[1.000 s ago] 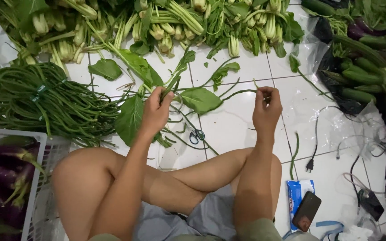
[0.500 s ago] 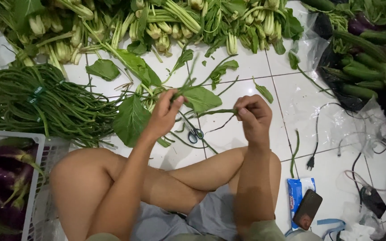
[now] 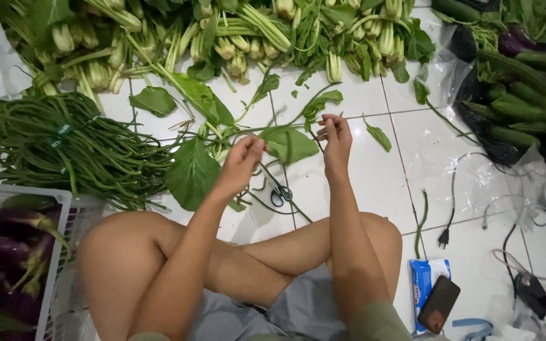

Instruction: Bundling long beans using plastic tape and scissors while sitting on the floor.

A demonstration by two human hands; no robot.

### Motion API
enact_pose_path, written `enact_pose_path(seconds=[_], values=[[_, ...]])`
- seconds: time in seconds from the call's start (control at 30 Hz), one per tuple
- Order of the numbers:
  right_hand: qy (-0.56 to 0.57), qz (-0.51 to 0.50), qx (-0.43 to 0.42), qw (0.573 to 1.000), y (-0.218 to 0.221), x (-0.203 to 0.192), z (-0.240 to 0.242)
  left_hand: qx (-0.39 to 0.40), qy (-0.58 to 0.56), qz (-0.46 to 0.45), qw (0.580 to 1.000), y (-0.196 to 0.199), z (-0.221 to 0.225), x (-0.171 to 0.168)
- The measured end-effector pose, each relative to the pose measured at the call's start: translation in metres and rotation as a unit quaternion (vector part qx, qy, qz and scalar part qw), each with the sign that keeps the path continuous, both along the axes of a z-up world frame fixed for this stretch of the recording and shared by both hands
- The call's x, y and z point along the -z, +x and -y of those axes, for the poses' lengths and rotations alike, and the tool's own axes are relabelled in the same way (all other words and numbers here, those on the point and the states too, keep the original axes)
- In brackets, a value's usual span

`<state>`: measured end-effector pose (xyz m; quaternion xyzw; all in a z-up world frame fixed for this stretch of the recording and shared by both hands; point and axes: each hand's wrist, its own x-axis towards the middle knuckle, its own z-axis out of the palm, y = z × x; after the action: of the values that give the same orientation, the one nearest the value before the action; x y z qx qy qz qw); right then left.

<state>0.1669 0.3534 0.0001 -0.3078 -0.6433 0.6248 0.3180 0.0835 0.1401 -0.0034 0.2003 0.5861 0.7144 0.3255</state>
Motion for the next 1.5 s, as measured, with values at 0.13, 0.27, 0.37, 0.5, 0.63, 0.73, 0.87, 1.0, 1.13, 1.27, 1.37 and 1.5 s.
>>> enact_pose_path(seconds=[0.13,0.27,0.37,0.5,0.63,0.73,0.87,1.0,1.13,1.27,1.37,1.5], values=[[0.063,0.097,-0.005,0.993,-0.017,0.074,-0.034,-0.058,0.019,-0.016,0.998,-0.012,0.008,-0.026],[0.197,0.236,-0.111,0.945,-0.039,0.104,-0.045,-0.113,0.036,-0.015,0.993,-0.022,0.009,-0.024],[0.363,0.349,-0.194,0.842,-0.052,0.114,-0.05,-0.14,0.025,-0.001,0.99,-0.025,0.013,-0.028],[0.492,0.453,-0.225,0.709,-0.054,0.119,-0.05,-0.168,0.013,0.026,0.985,-0.025,0.018,-0.051],[0.58,0.487,-0.195,0.623,-0.059,0.125,-0.052,-0.171,0.024,0.03,0.984,-0.033,0.015,-0.032],[0.603,0.497,-0.215,0.586,-0.056,0.13,-0.065,-0.176,0.057,0.031,0.982,-0.031,0.014,-0.034],[0.587,0.457,-0.184,0.643,-0.056,0.102,-0.078,-0.181,0.067,0.04,0.98,-0.03,0.015,-0.041],[0.557,0.321,-0.083,0.761,-0.054,0.035,-0.072,-0.206,0.078,0.036,0.975,-0.03,0.013,-0.043],[0.483,0.159,-0.039,0.86,-0.041,-0.017,-0.062,-0.198,0.099,0.029,0.975,-0.031,0.018,-0.042],[0.38,-0.03,-0.018,0.925,-0.019,-0.066,-0.043,-0.217,0.095,0.034,0.971,-0.031,0.024,-0.048],[0.385,-0.054,-0.015,0.921,0.005,-0.085,-0.034,-0.226,0.1,0.029,0.969,-0.031,0.027,-0.05],[0.391,-0.03,-0.073,0.917,0.04,-0.104,-0.015,-0.209,0.057,-0.045,0.975,-0.032,0.035,-0.055]])
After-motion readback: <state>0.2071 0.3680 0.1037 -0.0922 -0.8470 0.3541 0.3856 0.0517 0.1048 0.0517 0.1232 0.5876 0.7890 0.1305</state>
